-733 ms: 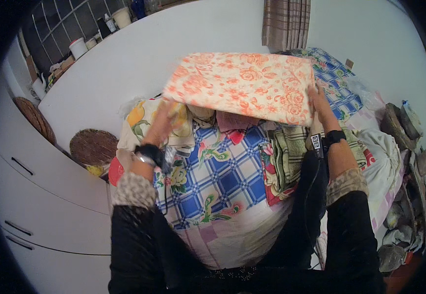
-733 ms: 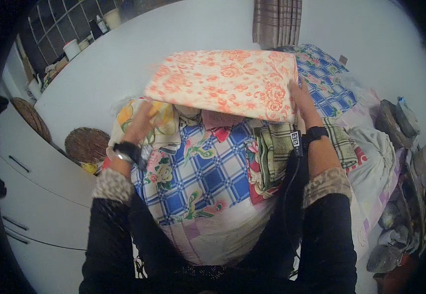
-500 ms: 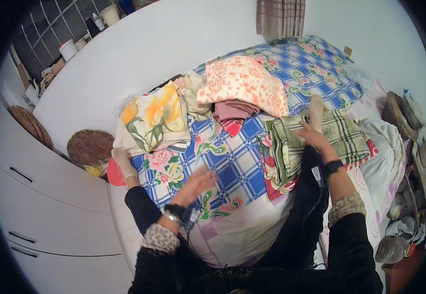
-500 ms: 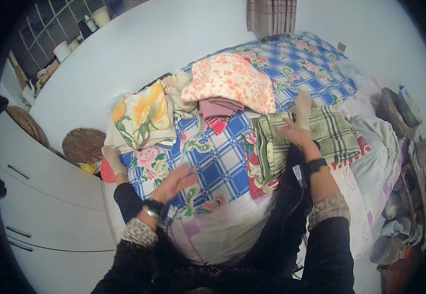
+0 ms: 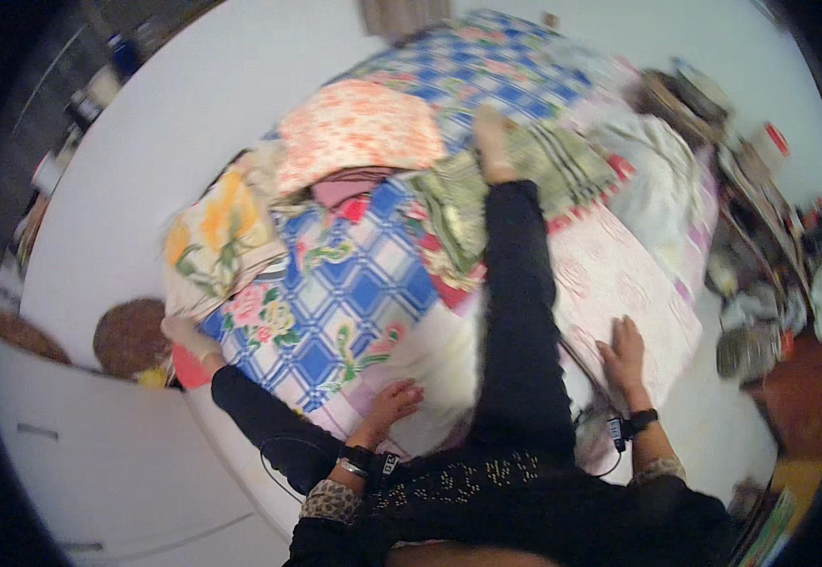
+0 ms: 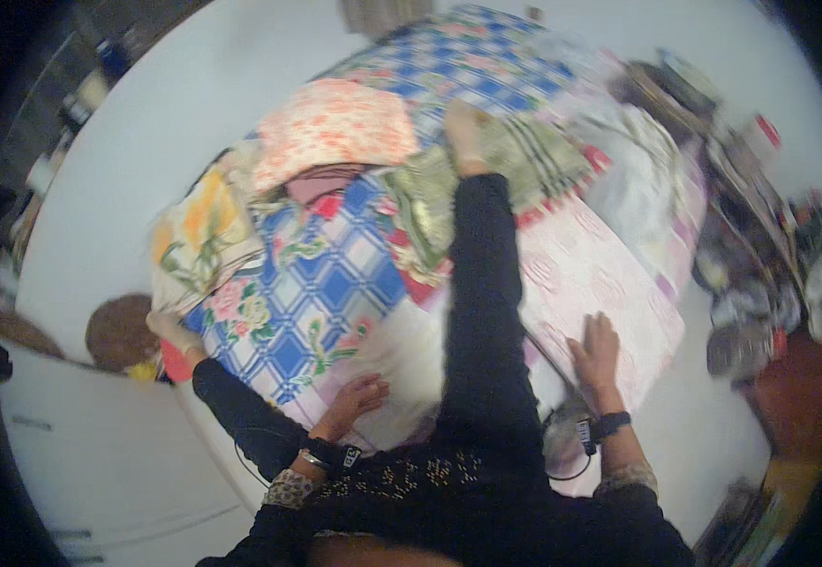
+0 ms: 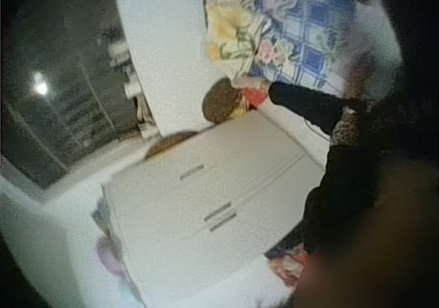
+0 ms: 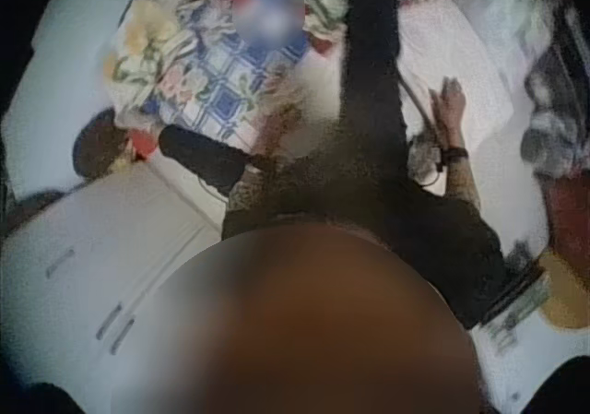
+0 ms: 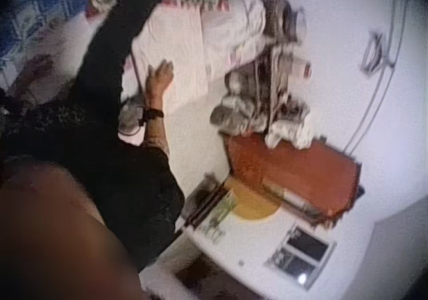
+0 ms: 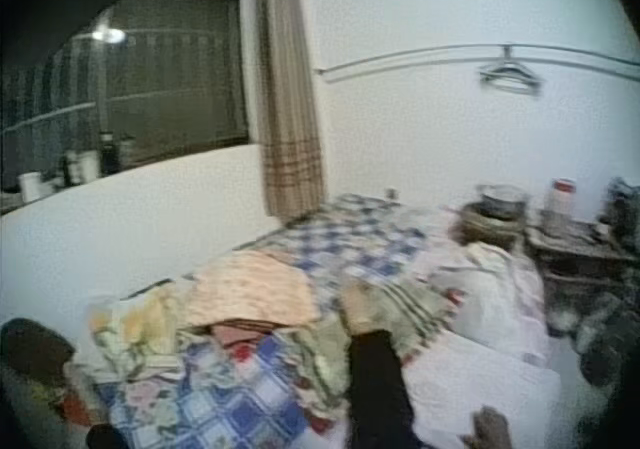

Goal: The person folds a large floral-patterned sheet on a bed, smoothing and aligning edges, then folds it into a compact rectangle. The person then picks up a second white sheet with a rose pattern and begins folding it in the same manner.

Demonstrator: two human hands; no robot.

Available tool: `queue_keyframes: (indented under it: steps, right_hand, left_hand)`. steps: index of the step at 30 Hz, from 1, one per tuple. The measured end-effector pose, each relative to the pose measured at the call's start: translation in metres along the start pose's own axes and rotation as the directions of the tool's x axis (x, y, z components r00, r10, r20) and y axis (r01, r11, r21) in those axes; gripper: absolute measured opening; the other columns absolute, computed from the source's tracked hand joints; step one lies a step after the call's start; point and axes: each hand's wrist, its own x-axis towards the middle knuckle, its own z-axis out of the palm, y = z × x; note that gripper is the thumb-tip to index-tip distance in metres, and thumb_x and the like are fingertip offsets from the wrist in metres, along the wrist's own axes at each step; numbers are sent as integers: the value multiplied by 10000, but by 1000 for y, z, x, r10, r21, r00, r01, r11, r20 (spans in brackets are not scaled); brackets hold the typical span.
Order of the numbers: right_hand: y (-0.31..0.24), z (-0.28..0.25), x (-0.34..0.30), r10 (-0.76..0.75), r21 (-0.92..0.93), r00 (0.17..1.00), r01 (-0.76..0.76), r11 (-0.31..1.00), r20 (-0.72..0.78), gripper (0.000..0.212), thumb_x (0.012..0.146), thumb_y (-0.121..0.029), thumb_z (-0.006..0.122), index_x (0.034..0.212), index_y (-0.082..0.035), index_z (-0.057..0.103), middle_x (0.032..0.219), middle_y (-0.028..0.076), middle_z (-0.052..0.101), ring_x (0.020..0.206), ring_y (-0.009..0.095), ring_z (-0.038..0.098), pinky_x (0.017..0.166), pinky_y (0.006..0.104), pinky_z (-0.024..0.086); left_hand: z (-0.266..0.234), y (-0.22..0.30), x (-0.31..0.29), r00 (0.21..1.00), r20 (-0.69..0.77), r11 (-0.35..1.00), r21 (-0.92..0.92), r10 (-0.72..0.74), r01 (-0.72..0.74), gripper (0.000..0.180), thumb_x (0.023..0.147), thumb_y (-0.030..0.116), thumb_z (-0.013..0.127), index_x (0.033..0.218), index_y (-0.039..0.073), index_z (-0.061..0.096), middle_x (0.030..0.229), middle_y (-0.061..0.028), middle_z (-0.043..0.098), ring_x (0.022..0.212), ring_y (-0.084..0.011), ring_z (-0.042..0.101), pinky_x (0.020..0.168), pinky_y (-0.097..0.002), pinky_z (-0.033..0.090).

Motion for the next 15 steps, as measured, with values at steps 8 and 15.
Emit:
queue_keyframes:
  steps: [8, 15]
  right_hand:
    - [8, 4, -54, -61, -168, 998, 56, 984, -29, 727, 887, -513, 573, 1446, -74, 421, 1521, 240, 328, 1420, 403, 283, 1145, 569, 164]
    - [-1, 0, -58, -109, -259, 992, 123, 958, 68, 855, 800, -503, 677, 1490, -114, 354, 1548, 211, 288, 1438, 374, 256, 1154, 563, 158]
  left_hand:
    - [38, -7, -22, 994, 97, 991, 125, -57, 45, 549, 959, 244, 597, 1410, -16, 421, 1305, -164, 582, 1209, -271, 566, 1011, -380, 458]
    - [24, -19, -37, 999, -24, 998, 60, -22, 24, 470, 977, 194, 567, 1383, -12, 452, 1284, -170, 596, 1181, -289, 589, 1007, -386, 473]
